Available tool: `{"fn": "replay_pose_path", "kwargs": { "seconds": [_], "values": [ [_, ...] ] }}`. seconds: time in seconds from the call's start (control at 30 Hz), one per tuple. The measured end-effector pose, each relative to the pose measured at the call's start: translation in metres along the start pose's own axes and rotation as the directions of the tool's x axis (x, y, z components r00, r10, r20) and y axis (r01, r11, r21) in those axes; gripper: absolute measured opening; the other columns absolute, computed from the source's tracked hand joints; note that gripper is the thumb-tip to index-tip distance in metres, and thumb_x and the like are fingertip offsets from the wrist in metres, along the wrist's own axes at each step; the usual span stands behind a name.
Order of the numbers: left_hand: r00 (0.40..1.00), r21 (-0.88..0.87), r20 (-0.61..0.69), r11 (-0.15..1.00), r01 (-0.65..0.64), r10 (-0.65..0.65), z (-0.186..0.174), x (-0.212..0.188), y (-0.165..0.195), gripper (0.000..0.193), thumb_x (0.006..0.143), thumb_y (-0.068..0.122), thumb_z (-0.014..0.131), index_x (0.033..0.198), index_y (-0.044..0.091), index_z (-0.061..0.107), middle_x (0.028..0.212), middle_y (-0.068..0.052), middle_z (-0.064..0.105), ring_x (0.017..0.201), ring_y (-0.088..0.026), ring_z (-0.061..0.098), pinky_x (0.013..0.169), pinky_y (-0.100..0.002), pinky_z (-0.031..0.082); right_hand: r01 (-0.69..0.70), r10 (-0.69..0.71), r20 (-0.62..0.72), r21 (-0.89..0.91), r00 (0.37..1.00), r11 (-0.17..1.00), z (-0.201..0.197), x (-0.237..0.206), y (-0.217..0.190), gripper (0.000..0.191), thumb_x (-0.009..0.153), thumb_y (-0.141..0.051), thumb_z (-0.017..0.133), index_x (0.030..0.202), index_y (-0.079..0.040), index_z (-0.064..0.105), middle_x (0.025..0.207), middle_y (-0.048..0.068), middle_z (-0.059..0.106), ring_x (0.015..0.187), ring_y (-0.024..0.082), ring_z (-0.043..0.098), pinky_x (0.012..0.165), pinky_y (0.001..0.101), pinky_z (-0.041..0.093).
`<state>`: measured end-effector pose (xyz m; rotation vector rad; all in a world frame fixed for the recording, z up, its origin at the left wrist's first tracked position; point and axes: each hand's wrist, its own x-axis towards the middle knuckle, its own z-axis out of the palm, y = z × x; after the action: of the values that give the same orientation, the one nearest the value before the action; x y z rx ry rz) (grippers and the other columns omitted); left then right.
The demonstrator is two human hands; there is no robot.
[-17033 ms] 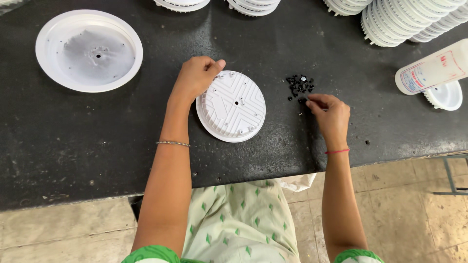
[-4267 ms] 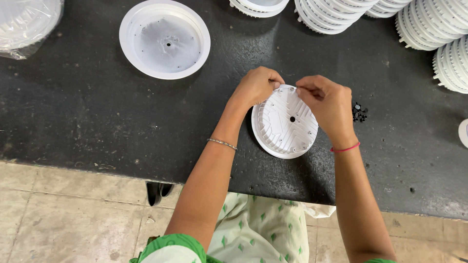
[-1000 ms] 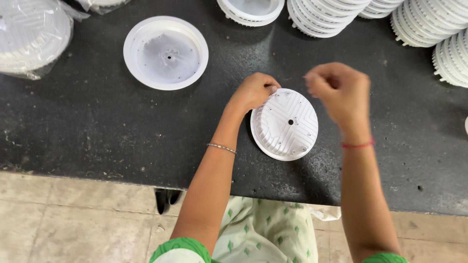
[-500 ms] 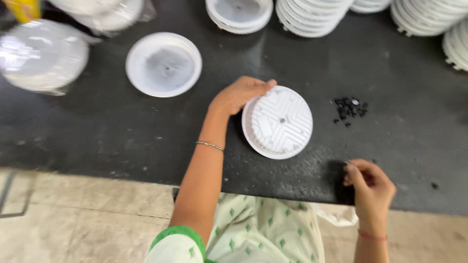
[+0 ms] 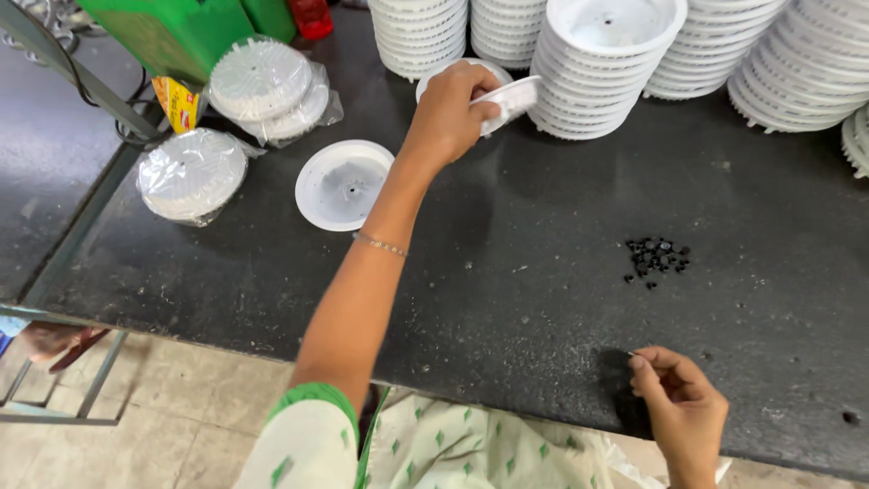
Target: The person unwraps plastic wrap from white round plastic light fixture bases, places small black screws into holes on each base, and stacks the prepared bases with others on the work table.
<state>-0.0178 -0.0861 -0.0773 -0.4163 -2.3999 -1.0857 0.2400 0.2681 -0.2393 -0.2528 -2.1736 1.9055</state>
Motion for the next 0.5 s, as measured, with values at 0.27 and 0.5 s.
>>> {"fn": "replay_pose_path", "kwargs": {
  "seconds": [0.27,0.5],
  "values": [
    [0.962,0.474,0.019,0.845,-0.250,0.274,0.042,0.011,-0.043,0.027,0.081,-0.007,0.069,0.104,0.007,0.062,0.112,-0.010,0.060,0.106,-0.033,0.059,0.089,-0.047,0.048,0.012,-0.013,-0.012,-0.122,1.000,0.992,0.004,-0.002,-0.012,0.017,0.093,-0.005,0.073,0.108,0.002,0.074,0.089,0.003,0.073,0.076,0.006,0.065,0.067,0.0209,0.053],
    [0.961,0.620,0.025,0.750,-0.230,0.274,0.049,0.003,-0.044,0.035,0.074,-0.008,0.065,0.105,0.007,0.064,0.116,-0.010,0.061,0.104,-0.032,0.060,0.095,-0.045,0.047,0.045,-0.047,-0.010,-0.145,0.999,0.988,0.007,-0.002,-0.020,0.015,0.093,-0.006,0.073,0.106,0.002,0.074,0.088,0.002,0.072,0.075,0.006,0.064,0.067,0.0205,0.052]
  ]
}}
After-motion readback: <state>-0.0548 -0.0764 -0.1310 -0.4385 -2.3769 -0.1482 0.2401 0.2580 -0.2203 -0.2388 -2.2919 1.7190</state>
